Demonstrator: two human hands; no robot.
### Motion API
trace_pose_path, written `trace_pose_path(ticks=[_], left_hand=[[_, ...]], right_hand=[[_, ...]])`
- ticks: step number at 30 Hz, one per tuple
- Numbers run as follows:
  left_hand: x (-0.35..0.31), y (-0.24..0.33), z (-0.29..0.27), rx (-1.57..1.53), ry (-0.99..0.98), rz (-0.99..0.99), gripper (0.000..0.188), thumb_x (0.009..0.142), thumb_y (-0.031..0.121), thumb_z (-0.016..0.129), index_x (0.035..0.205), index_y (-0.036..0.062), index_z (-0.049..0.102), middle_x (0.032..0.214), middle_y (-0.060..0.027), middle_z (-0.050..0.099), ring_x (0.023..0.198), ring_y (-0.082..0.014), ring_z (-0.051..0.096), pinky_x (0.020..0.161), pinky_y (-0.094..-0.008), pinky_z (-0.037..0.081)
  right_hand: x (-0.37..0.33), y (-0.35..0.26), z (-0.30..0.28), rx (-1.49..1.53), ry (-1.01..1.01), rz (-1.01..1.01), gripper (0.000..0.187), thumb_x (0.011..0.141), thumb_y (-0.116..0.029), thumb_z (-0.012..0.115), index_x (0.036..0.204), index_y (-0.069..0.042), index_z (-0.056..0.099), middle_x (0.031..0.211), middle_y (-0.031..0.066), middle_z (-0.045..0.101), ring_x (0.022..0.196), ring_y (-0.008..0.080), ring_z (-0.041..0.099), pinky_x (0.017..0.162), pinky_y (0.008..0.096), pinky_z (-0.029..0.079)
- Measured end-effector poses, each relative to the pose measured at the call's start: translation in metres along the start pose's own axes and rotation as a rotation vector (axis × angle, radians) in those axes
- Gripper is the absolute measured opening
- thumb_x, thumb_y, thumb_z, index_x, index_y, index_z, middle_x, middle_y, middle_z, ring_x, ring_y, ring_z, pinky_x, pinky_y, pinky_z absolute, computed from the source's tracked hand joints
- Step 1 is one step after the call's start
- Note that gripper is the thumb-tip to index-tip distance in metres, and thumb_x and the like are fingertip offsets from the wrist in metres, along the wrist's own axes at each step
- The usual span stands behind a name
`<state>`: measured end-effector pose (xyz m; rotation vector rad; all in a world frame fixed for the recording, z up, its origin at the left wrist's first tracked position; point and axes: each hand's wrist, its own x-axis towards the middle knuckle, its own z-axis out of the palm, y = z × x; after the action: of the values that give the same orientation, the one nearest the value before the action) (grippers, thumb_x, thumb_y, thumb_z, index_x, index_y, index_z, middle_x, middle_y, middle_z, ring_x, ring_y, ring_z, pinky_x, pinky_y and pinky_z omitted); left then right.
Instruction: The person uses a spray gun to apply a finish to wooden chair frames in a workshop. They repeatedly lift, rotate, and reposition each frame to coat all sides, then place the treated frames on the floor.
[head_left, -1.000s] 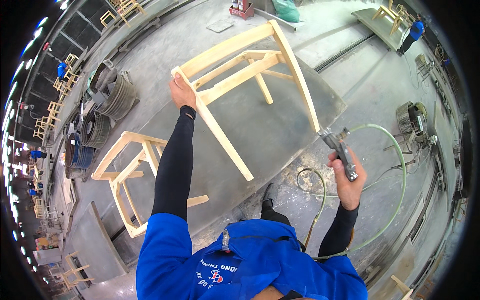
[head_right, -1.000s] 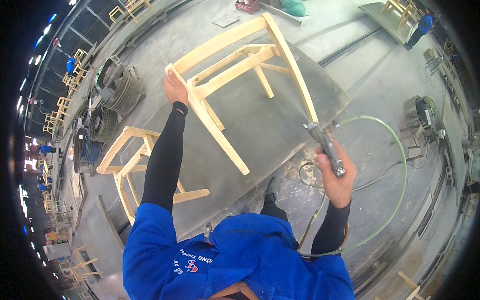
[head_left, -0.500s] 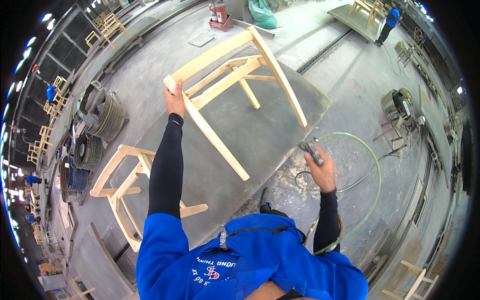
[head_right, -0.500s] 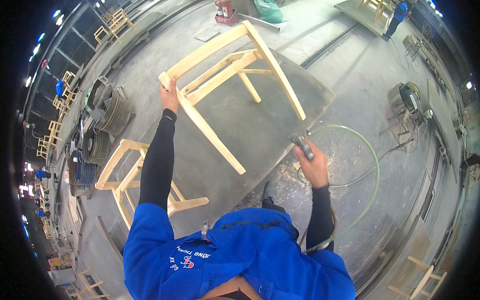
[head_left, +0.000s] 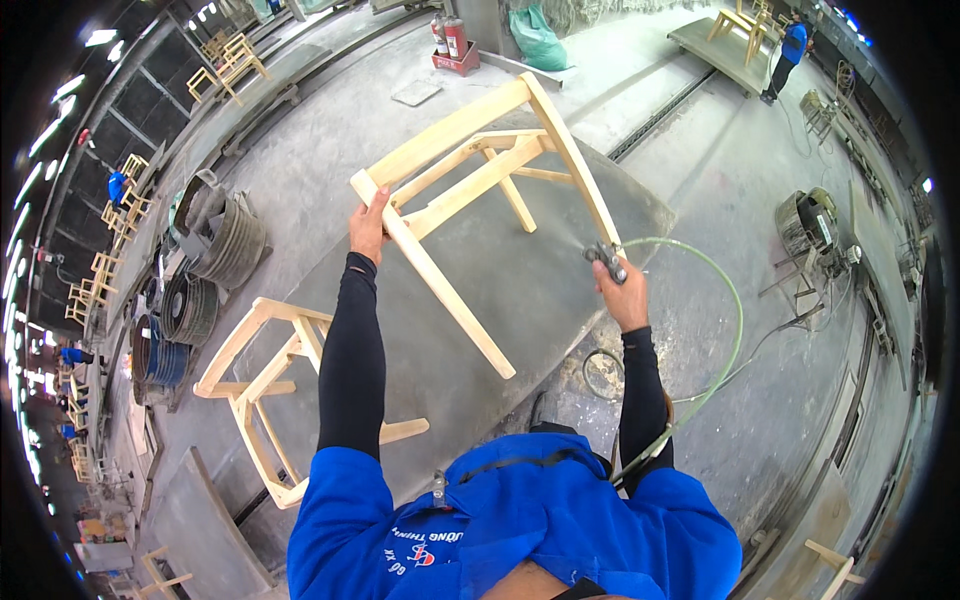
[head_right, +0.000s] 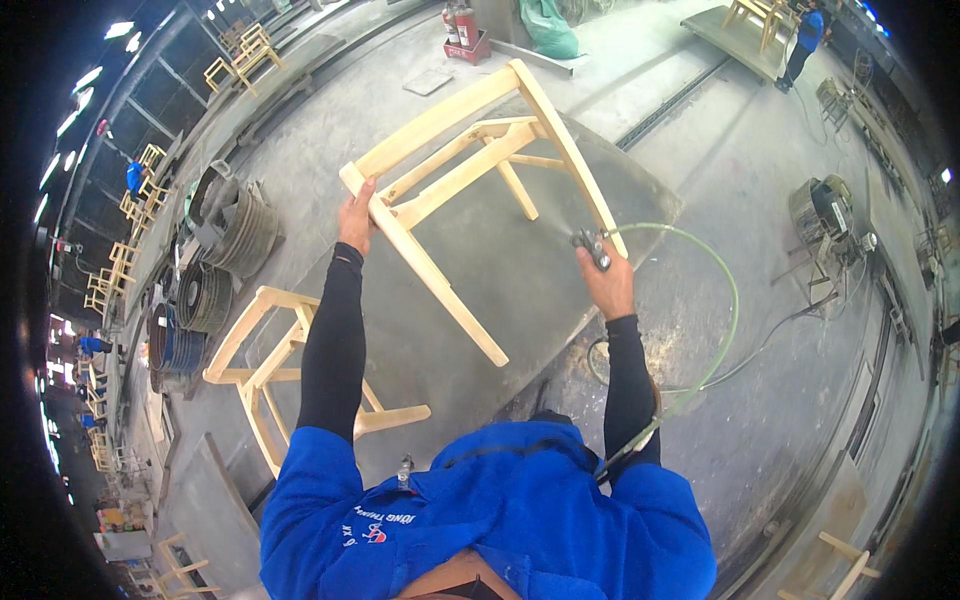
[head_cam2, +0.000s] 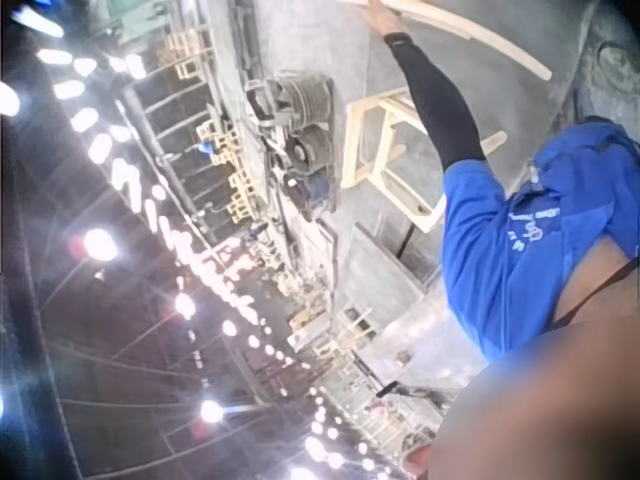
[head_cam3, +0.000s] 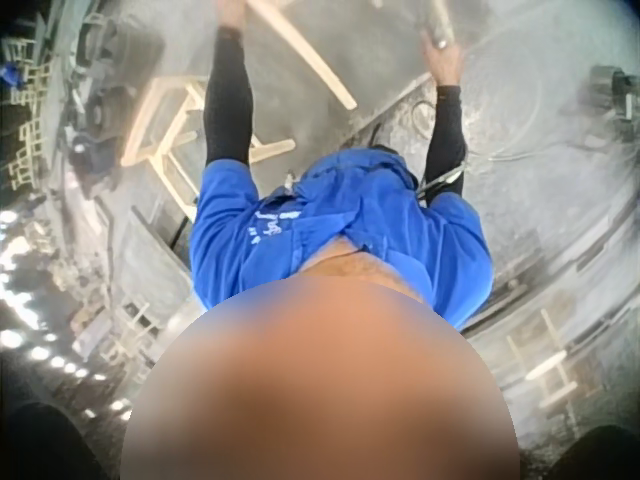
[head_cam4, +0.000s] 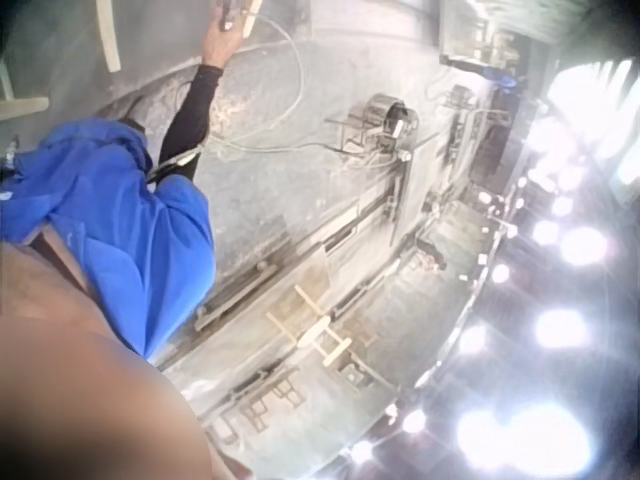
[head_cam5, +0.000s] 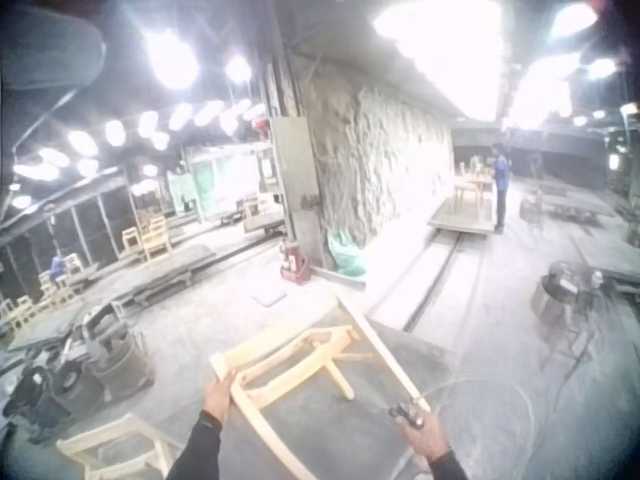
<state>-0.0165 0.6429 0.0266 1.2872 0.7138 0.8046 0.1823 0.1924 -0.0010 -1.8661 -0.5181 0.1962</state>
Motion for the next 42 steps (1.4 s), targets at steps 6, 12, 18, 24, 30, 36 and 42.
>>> trace_pose_path(ticks=[6, 12, 18, 24, 30, 36, 42], left_hand=[[0.02, -0.031, 0.013, -0.423, 0.145, 0.013, 0.046, 0.103, 0.038, 0.073, 0.139, 0.0116, 0.067, 0.105, -0.0048, 0.062, 0.059, -0.0255, 0.066, 0.051, -0.0421, 0.058], [-0.033, -0.026, 0.064, -0.258, 0.317, 0.17, 0.055, 0.1, 0.057, 0.072, 0.102, 0.0034, 0.057, 0.077, -0.0096, 0.06, 0.051, -0.0244, 0.061, 0.049, -0.0384, 0.052], [-0.083, -0.084, 0.14, -0.125, -0.038, 0.248, 0.043, 0.105, 0.022, 0.077, 0.135, -0.0015, 0.057, 0.12, -0.01, 0.068, 0.108, -0.0169, 0.067, 0.095, -0.0351, 0.056], [-0.091, -0.163, 0.209, 0.115, -0.138, 0.268, 0.053, 0.092, 0.024, 0.09, 0.127, -0.0019, 0.06, 0.112, -0.0102, 0.071, 0.103, -0.0204, 0.068, 0.093, -0.0359, 0.055], [-0.054, -0.211, 0.204, 0.334, -0.1, 0.241, 0.052, 0.087, 0.023, 0.093, 0.12, -0.0014, 0.06, 0.105, -0.0108, 0.071, 0.094, -0.0227, 0.069, 0.087, -0.0384, 0.056], [-0.06, -0.233, 0.136, 0.375, -0.232, 0.033, 0.056, 0.093, 0.025, 0.084, 0.133, -0.005, 0.058, 0.109, -0.0152, 0.073, 0.099, -0.0216, 0.068, 0.087, -0.0375, 0.057], [-0.246, -0.399, -0.014, 1.2, -0.739, -0.007, 0.049, 0.1, 0.051, 0.067, 0.11, 0.004, 0.078, 0.098, -0.0223, 0.079, 0.096, -0.037, 0.076, 0.089, -0.0524, 0.058]], right_hand=[[-0.065, 0.04, -0.025, 0.046, -0.001, 0.032, 0.042, 0.097, -0.03, 0.083, 0.127, -0.002, 0.076, 0.089, 0.0065, 0.077, 0.071, 0.0128, 0.069, 0.07, 0.0337, 0.057], [-0.153, 0.059, -0.082, 0.088, 0.019, 0.274, 0.037, 0.099, -0.033, 0.077, 0.116, -0.001, 0.077, 0.089, 0.0087, 0.076, 0.074, 0.0156, 0.071, 0.072, 0.0351, 0.057], [-0.205, 0.071, -0.109, 0.115, 0.058, 0.511, 0.038, 0.102, -0.039, 0.075, 0.106, -0.001, 0.075, 0.083, 0.0062, 0.074, 0.071, 0.0118, 0.072, 0.053, 0.0282, 0.05], [-0.222, 0.079, -0.116, 0.044, -0.001, 0.575, 0.039, 0.104, -0.04, 0.073, 0.108, -0.001, 0.073, 0.088, 0.0053, 0.075, 0.072, 0.012, 0.073, 0.051, 0.0272, 0.051], [-0.229, 0.087, -0.11, -0.004, -0.011, 0.425, 0.037, 0.105, -0.039, 0.071, 0.103, -0.001, 0.071, 0.083, 0.0053, 0.074, 0.072, 0.015, 0.071, 0.065, 0.0342, 0.056], [-0.221, 0.076, -0.102, 0.071, -0.146, 0.531, 0.042, 0.104, -0.038, 0.072, 0.121, 0.001, 0.071, 0.082, 0.0073, 0.073, 0.071, 0.016, 0.07, 0.066, 0.0354, 0.056], [-0.209, 0.031, -0.069, 0.028, -0.108, 0.215, 0.057, 0.103, -0.028, 0.076, 0.148, 0.005, 0.061, 0.1, 0.0102, 0.077, 0.087, 0.0145, 0.072, 0.079, 0.0324, 0.059]])
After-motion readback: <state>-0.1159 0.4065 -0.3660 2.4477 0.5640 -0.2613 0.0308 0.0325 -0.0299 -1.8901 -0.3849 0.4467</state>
